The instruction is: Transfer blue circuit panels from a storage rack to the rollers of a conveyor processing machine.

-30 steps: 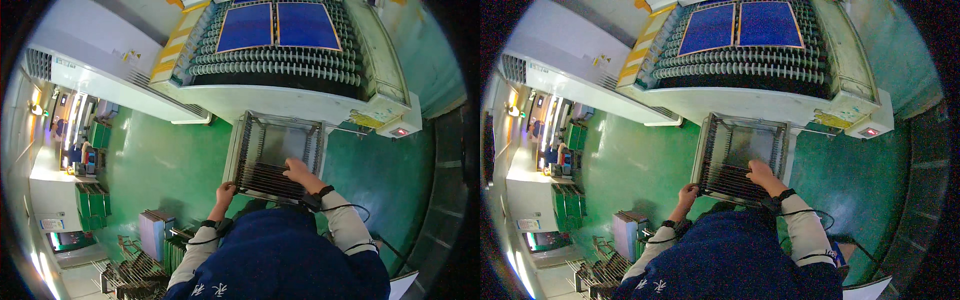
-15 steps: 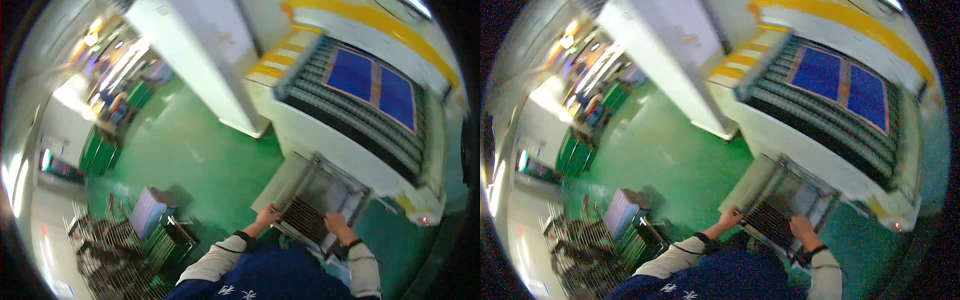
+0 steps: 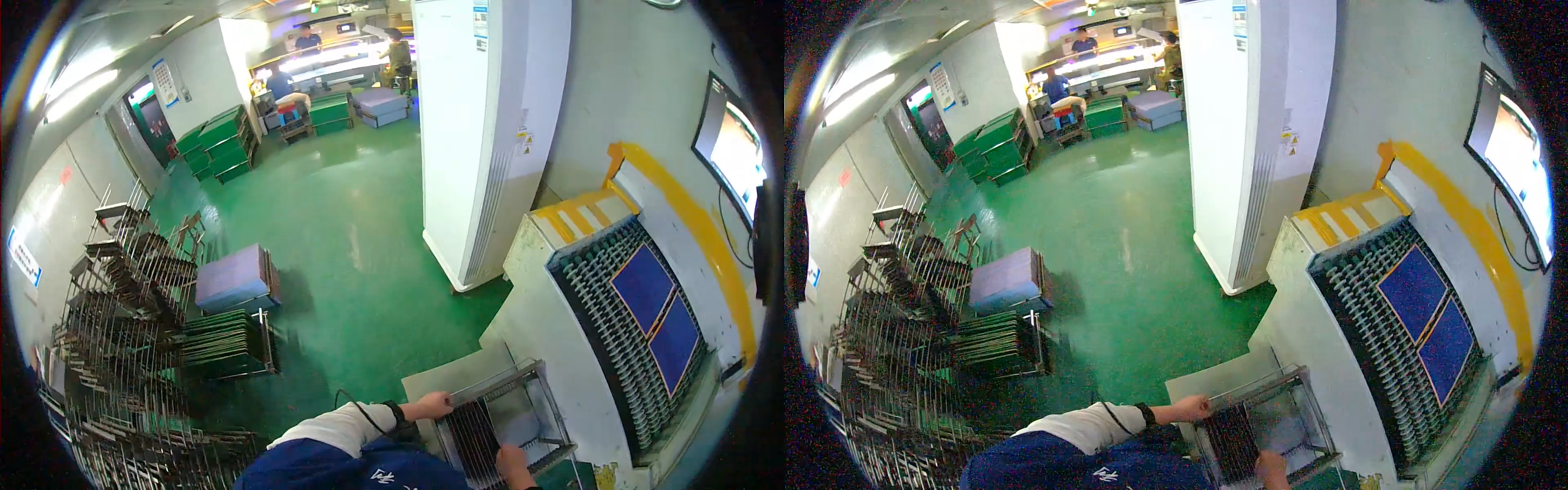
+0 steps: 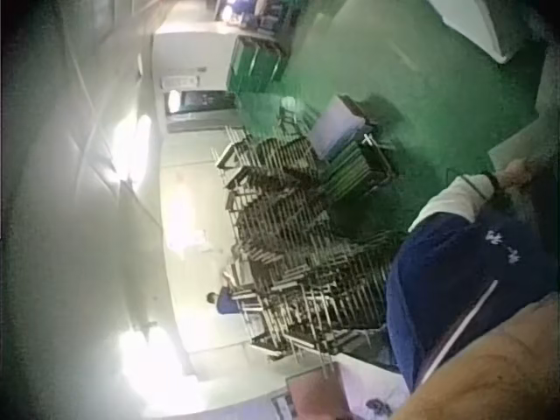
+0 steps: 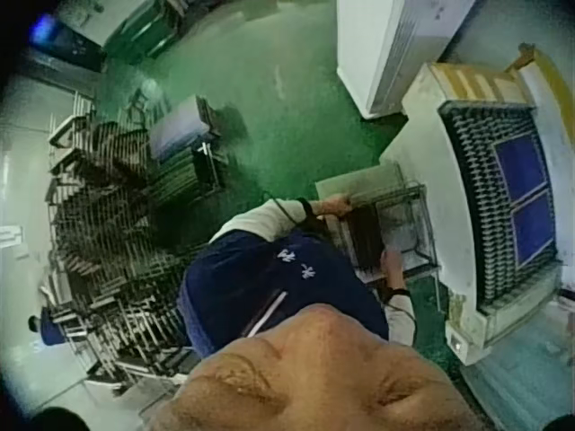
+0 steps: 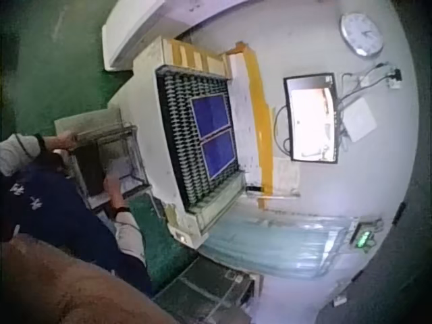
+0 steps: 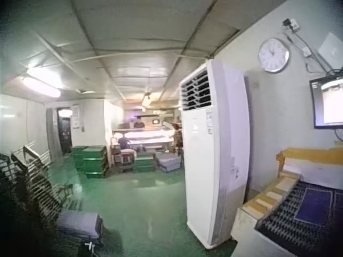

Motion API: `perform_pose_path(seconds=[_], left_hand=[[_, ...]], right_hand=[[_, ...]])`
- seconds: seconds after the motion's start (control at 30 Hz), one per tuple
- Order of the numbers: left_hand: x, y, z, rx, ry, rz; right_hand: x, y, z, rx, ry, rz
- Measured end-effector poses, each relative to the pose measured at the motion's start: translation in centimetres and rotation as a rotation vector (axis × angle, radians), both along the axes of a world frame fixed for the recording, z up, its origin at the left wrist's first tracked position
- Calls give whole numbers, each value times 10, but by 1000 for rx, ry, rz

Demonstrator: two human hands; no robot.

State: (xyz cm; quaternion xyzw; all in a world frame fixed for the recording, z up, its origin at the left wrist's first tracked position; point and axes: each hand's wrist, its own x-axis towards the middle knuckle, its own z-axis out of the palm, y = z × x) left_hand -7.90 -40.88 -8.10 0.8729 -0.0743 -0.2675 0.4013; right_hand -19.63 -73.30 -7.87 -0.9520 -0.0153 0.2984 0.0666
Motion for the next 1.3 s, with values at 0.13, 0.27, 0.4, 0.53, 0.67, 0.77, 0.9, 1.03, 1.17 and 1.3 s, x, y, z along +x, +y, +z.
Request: perform_pose_path(seconds=[0.13, 0.27, 0.4, 0.53, 0.67, 0.77, 0.9, 1.03, 1.17, 1.3], left_hand=[[-9, 12, -6, -108, 29, 32], [2, -5, 17, -93, 153, -149], [11, -29, 44, -59, 323, -318], [11, -53, 74, -320, 473, -338], [16, -73, 132, -388, 547, -400], [18, -91, 158, -568, 642, -364], [24, -110, 200, -707, 560, -109], [49, -110, 195, -764, 565, 85], [63, -101, 184, -721, 393, 49], [69, -115, 197, -708, 282, 37]], right_hand=[[-7, 10, 64, 112, -191, 92], [-19, 6, 120, 67, -298, 18], [-16, 3, 179, 105, -502, 64], [-3, 3, 253, 276, -613, -110], [-7, -19, 280, 560, -785, -397], [-2, -42, 263, 798, -813, -758], [15, -61, 221, 1443, -780, -1266], [20, -58, 193, 1760, -696, -1454], [10, -31, 194, 2016, -520, -1458], [0, -45, 161, 1865, -721, -1438]])
